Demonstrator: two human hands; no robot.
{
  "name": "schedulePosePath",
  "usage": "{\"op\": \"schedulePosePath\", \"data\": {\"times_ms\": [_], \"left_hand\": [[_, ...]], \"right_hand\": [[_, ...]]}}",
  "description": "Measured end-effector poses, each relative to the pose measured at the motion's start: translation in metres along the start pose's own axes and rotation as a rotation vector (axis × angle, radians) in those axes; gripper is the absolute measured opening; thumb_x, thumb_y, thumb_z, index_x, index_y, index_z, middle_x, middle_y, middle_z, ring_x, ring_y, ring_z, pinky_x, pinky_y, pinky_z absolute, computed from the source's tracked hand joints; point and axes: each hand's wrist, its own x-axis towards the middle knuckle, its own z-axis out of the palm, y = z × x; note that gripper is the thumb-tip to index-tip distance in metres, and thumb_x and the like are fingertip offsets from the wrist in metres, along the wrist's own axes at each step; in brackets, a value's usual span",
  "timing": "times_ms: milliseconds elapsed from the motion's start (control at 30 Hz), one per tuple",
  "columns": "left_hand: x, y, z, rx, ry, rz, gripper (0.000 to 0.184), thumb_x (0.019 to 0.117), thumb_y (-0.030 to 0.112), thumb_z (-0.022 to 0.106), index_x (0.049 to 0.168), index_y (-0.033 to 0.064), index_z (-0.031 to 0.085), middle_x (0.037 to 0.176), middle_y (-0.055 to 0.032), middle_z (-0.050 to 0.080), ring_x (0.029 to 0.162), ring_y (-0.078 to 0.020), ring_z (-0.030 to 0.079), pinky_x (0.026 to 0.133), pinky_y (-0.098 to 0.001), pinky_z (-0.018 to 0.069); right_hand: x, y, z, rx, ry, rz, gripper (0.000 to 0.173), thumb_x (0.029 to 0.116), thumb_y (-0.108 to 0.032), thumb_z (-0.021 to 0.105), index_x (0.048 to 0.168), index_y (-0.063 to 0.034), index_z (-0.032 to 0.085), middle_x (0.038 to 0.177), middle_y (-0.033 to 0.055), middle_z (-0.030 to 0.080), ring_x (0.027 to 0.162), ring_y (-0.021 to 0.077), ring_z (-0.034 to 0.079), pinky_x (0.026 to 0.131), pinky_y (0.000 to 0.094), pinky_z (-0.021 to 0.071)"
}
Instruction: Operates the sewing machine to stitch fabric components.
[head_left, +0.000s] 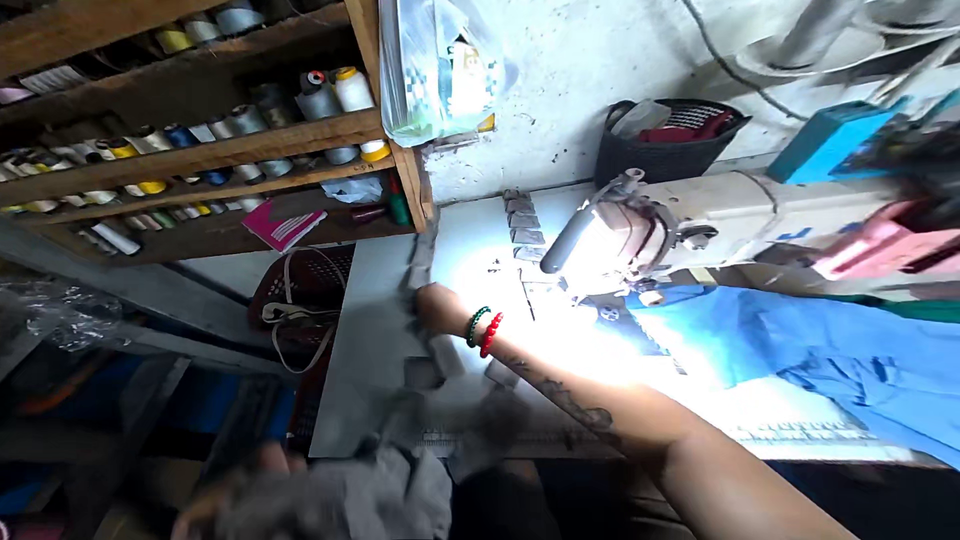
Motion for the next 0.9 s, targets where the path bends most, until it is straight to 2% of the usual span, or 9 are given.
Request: {"op": "schedulePosePath", "data": {"times_ms": [100, 167, 267, 333, 467, 600, 667, 733, 900], "left_hand": [[0.09, -0.001, 0.026, 0.446, 0.224, 0.023, 0.019, 0.1027, 0.016, 0.052, 0.114, 0.0242, 0.065, 0.097, 0.0183, 0.071, 0.087, 0.0077, 0.066, 0.077, -0.0133, 0.0565], [0.146, -0.017, 0.03, 0.748, 0.209, -0.064, 0.025, 0.1011, 0.011, 0.053, 0.125, 0.0141, 0.058, 0.099, 0.0126, 0.065, 0.085, 0.0076, 0.061, 0.075, -0.0147, 0.0544], [0.194, -0.063, 0.03, 1.227, -0.007, -0.169, 0.063, 0.095, 0.008, 0.068, 0.151, 0.0007, 0.042, 0.144, -0.0241, 0.052, 0.129, -0.0365, 0.056, 0.103, -0.0604, 0.0472], [0.197, -0.092, 0.06, 1.364, -0.124, -0.099, 0.064, 0.0929, 0.005, 0.066, 0.151, -0.0062, 0.04, 0.148, -0.0356, 0.043, 0.135, -0.0538, 0.045, 0.107, -0.0711, 0.0384], [0.17, -0.19, 0.135, 1.135, -0.427, -0.032, 0.043, 0.0981, 0.02, 0.066, 0.135, -0.0001, 0.059, 0.136, -0.0246, 0.058, 0.127, -0.0396, 0.056, 0.105, -0.0551, 0.0476], [0.157, -0.251, 0.178, 1.268, -0.674, -0.318, 0.055, 0.094, 0.049, 0.066, 0.13, 0.0079, 0.067, 0.144, -0.019, 0.053, 0.137, -0.0362, 0.046, 0.106, -0.0575, 0.0416], [0.155, -0.247, 0.177, 1.215, -0.687, -0.31, 0.034, 0.0959, 0.041, 0.065, 0.099, 0.0072, 0.073, 0.106, -0.0141, 0.07, 0.105, -0.0285, 0.066, 0.089, -0.0512, 0.0532], [0.156, -0.238, 0.171, 1.025, -0.707, -0.379, 0.029, 0.0989, 0.032, 0.065, 0.09, 0.0051, 0.068, 0.08, -0.0091, 0.065, 0.074, -0.02, 0.064, 0.07, -0.0422, 0.0538], [0.16, -0.23, 0.161, 0.972, -0.725, -0.409, 0.024, 0.1001, 0.023, 0.064, 0.087, 0.0028, 0.067, 0.074, -0.0088, 0.06, 0.064, -0.018, 0.058, 0.062, -0.0381, 0.0502]], "right_hand": [[-0.02, -0.017, -0.004, 0.281, -0.01, -0.121, 0.024, 0.1016, -0.013, 0.06, 0.119, 0.0001, 0.069, 0.104, 0.0161, 0.072, 0.091, 0.0251, 0.069, 0.087, 0.0459, 0.0552], [-0.042, -0.015, -0.009, 0.281, 0.134, -0.107, 0.029, 0.1017, -0.014, 0.06, 0.125, 0.0024, 0.065, 0.113, 0.0211, 0.069, 0.102, 0.0312, 0.069, 0.093, 0.05, 0.0542], [-0.097, 0.006, -0.018, 0.14, 0.229, -0.011, 0.025, 0.0955, -0.007, 0.061, 0.117, 0.0048, 0.063, 0.122, 0.0261, 0.06, 0.108, 0.0376, 0.063, 0.091, 0.0525, 0.053], [-0.141, 0.03, -0.024, -0.007, 0.208, 0.022, 0.022, 0.0998, -0.009, 0.055, 0.116, 0.0019, 0.066, 0.117, 0.0233, 0.063, 0.101, 0.0345, 0.067, 0.086, 0.0509, 0.0545], [-0.212, 0.08, -0.014, -0.348, 0.436, -0.049, 0.023, 0.1025, -0.014, 0.054, 0.111, -0.0028, 0.073, 0.09, 0.0155, 0.072, 0.082, 0.0331, 0.073, 0.07, 0.0506, 0.0597], [-0.242, 0.115, -0.011, -0.593, 0.523, -0.031, 0.023, 0.0954, -0.015, 0.058, 0.106, -0.0062, 0.076, 0.091, 0.0154, 0.071, 0.075, 0.0345, 0.071, 0.053, 0.0503, 0.0547], [-0.246, 0.118, -0.012, -0.599, 0.438, 0.118, 0.027, 0.0931, -0.008, 0.063, 0.118, -0.0048, 0.073, 0.105, 0.0189, 0.07, 0.086, 0.0377, 0.071, 0.063, 0.0533, 0.0565], [-0.242, 0.124, -0.005, -0.588, 0.455, 0.126, 0.026, 0.095, -0.011, 0.063, 0.118, -0.0059, 0.074, 0.108, 0.02, 0.071, 0.095, 0.0398, 0.07, 0.071, 0.0549, 0.0571], [-0.209, 0.123, 0.007, -0.413, 0.548, 0.087, 0.025, 0.1012, -0.018, 0.056, 0.111, -0.0052, 0.075, 0.105, 0.0198, 0.072, 0.099, 0.0394, 0.069, 0.075, 0.0556, 0.0554]]}}
